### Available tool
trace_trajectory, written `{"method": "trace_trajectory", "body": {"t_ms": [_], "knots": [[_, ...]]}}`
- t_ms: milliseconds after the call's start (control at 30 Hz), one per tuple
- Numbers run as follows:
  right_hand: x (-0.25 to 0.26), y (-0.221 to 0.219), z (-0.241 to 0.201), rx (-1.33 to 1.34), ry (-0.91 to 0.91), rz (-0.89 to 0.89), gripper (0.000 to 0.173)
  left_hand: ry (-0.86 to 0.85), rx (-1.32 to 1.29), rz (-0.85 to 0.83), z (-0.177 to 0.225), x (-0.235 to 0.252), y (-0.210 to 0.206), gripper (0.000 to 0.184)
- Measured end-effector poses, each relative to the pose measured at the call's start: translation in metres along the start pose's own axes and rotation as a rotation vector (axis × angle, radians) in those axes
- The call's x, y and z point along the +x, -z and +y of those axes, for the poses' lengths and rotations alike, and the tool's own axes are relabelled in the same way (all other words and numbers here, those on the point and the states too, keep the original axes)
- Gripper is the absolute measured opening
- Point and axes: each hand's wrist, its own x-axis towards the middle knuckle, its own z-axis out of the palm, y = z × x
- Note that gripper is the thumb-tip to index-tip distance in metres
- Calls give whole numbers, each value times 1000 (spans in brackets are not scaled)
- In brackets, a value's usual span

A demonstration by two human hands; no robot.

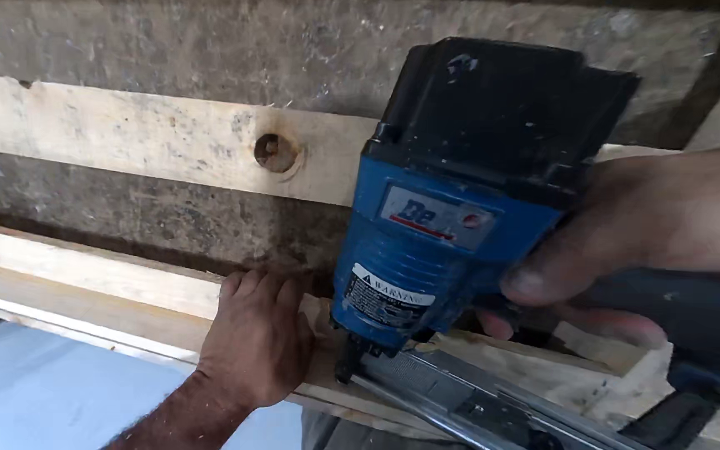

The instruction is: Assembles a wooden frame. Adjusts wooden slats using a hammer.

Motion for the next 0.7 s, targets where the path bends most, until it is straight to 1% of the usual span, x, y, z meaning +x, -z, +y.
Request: {"method": "trace_trajectory", "body": {"t_ms": [67, 200, 267, 300, 367, 433, 500, 567, 600, 633, 700], "knots": [[2, 5, 1, -38, 23, -15, 20, 0, -22, 34, -1, 0, -1, 36], [-1, 5, -6, -134, -36, -87, 20, 12, -18, 24, -1, 0, 0, 37], [5, 4, -9, -145, -72, -36, 12, 3, -13, 16, -1, 1, 1, 35], [8, 2, -9, -142, -67, 29, 10, -2, -15, 14, -1, 1, 2, 34], [18, 1, -4, -155, -62, 101, 12, -4, -29, 27, -2, 1, -2, 31], [23, -1, 2, -225, -60, 129, 16, 9, -46, 19, -2, -3, -3, 33], [19, 7, -4, -279, -9, 75, 22, 36, -34, -4, 2, -2, 0, 38], [14, 13, -3, -228, 17, -15, 25, 80, -34, -93, 8, 1, 4, 40], [10, 12, -2, -187, 45, -30, 25, 110, -38, -159, 9, 4, 8, 41], [6, 9, 1, -137, 74, -17, 23, 143, -46, -230, 10, 7, 13, 43], [1, -2, 12, -7, 138, 99, 15, 182, -77, -321, 12, 10, 18, 48]]}}
